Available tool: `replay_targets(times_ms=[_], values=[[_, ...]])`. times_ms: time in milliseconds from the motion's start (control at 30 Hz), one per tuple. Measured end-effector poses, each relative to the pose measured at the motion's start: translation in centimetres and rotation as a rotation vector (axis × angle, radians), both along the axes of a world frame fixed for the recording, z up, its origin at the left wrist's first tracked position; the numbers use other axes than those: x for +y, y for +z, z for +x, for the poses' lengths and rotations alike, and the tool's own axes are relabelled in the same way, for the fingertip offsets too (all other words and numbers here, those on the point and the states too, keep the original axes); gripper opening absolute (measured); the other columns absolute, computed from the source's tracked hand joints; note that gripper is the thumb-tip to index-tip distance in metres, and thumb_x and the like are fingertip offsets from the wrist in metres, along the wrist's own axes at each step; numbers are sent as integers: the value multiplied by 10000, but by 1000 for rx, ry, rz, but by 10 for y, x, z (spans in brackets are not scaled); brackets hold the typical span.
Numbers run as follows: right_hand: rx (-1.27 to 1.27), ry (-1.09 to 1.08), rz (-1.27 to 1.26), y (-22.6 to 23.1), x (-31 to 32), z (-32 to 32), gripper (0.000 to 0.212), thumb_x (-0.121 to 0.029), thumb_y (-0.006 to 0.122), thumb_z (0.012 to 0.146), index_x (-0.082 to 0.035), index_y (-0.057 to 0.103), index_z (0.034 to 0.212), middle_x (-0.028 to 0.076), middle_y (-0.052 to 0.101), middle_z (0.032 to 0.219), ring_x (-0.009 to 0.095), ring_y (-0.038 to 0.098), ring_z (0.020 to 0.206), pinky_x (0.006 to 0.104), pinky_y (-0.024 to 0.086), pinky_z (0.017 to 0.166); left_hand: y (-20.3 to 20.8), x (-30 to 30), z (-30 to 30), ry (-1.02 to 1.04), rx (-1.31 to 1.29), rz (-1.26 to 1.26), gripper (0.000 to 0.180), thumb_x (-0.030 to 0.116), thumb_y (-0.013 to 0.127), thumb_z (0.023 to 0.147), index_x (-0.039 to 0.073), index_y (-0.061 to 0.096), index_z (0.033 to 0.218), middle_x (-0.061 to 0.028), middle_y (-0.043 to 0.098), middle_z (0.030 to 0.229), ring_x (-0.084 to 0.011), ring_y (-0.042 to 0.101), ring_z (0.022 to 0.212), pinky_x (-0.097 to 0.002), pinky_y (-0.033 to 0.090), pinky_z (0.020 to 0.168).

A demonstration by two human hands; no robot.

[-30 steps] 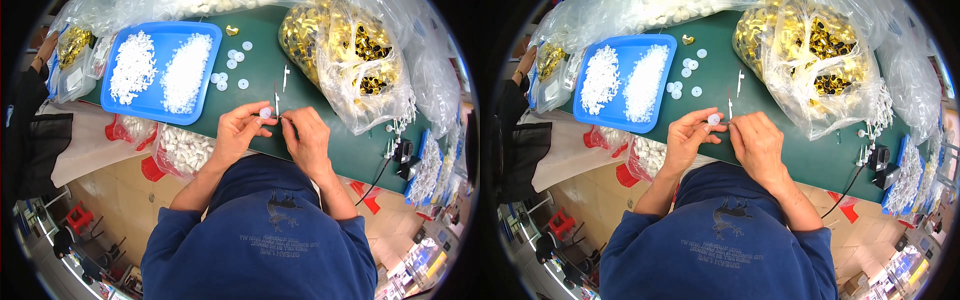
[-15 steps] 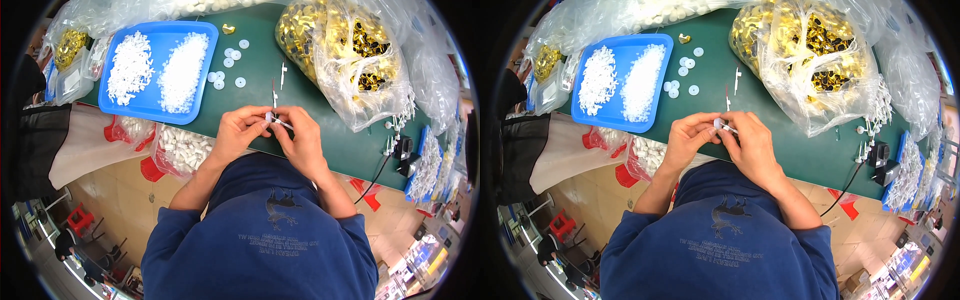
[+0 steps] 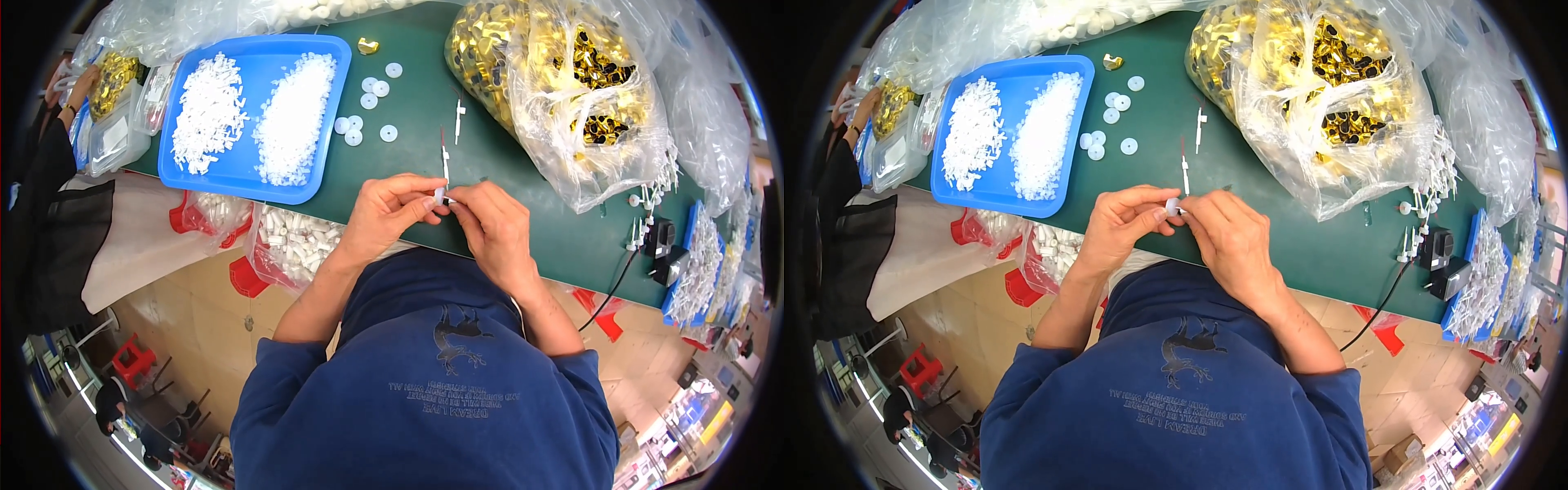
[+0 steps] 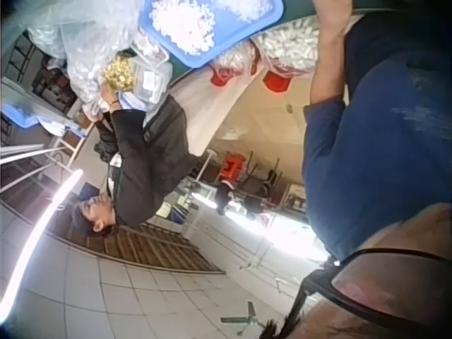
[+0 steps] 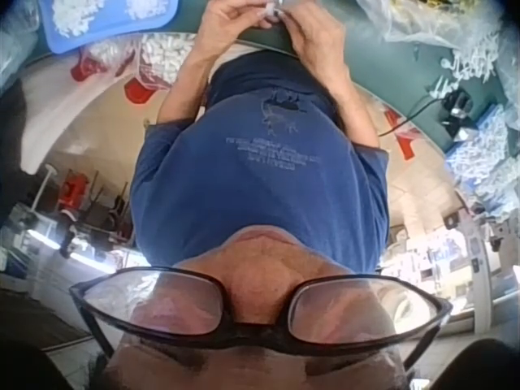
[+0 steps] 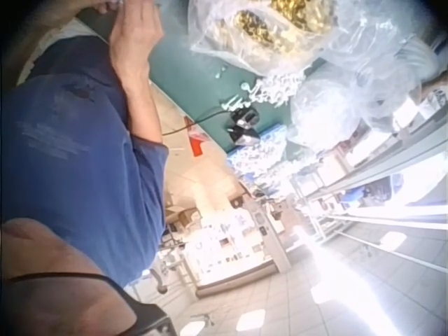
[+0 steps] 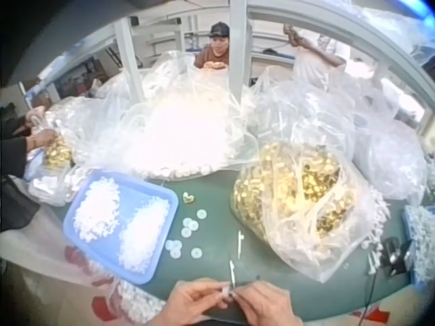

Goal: The person assembles components by attaching circular caps onto rods by hand, rearranges bags of parts and a tray on the workbench, and inserts plastic pieces into casing parts.

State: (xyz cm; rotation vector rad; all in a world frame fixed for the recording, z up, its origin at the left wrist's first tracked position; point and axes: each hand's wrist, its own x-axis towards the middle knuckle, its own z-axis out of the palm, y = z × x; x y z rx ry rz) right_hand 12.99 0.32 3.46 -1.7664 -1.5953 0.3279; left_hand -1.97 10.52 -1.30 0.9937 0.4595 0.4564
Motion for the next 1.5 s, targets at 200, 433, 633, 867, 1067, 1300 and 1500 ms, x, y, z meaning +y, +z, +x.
replay_targets(times_ms=[200, 433, 633, 867, 1067, 1300, 1500], values=[[113, -49, -2, -2, -2, -5, 160, 51, 658, 765, -21, 585, 888, 107, 566, 738, 292, 587, 670, 381, 462, 566, 2, 3, -1, -28, -26, -35, 236, -39, 570, 889, -63, 631, 1116, -117, 639, 1006, -191, 668, 868, -240, 547, 713], [-59, 38, 54, -4, 0, -2, 174, 58, 664, 728, -26, 576, 852, 101, 552, 713, 283, 580, 648, 374, 464, 553, -5, 6, -4, -75, -37, -151, 240, -55, 574, 878, -64, 637, 1109, -132, 638, 992, -189, 672, 833, -244, 549, 714], [-160, 93, 140, -16, -4, -2, 176, 49, 668, 710, -35, 569, 830, 89, 528, 686, 256, 558, 612, 359, 454, 524, -1, 6, -1, -110, -46, -134, 216, -57, 593, 869, -63, 658, 1075, -114, 640, 951, -176, 675, 791, -246, 553, 707], [-44, -77, 102, -12, -25, -5, 152, 59, 674, 752, -21, 595, 853, 102, 590, 726, 259, 588, 610, 344, 468, 539, 12, 1, 2, -128, 64, -14, 263, -21, 647, 853, -41, 646, 1116, -98, 631, 986, -156, 667, 777, -230, 543, 665], [-201, -585, -107, 17, -92, 97, 142, -25, 652, 836, -26, 650, 978, 110, 665, 844, 246, 609, 657, 316, 483, 602, 24, 41, 9, 448, 536, 1049, 317, 19, 723, 773, -38, 643, 1075, -117, 607, 985, -163, 618, 677, -276, 516, 602], [-581, -618, -27, 31, -83, 93, 166, -61, 690, 808, -40, 658, 969, 106, 666, 899, 274, 629, 788, 379, 504, 688, 6, 44, 8, 366, 593, 1326, 249, 8, 679, 787, -31, 653, 1032, -130, 593, 910, -250, 610, 673, -340, 497, 618], [-343, -171, -38, -3, 14, 8, 266, -195, 752, 728, -64, 608, 909, 87, 595, 832, 269, 596, 783, 388, 485, 629, 13, 24, 9, 479, 459, 974, 242, -38, 614, 842, -32, 635, 1083, -114, 595, 941, -179, 639, 710, -269, 511, 618]])
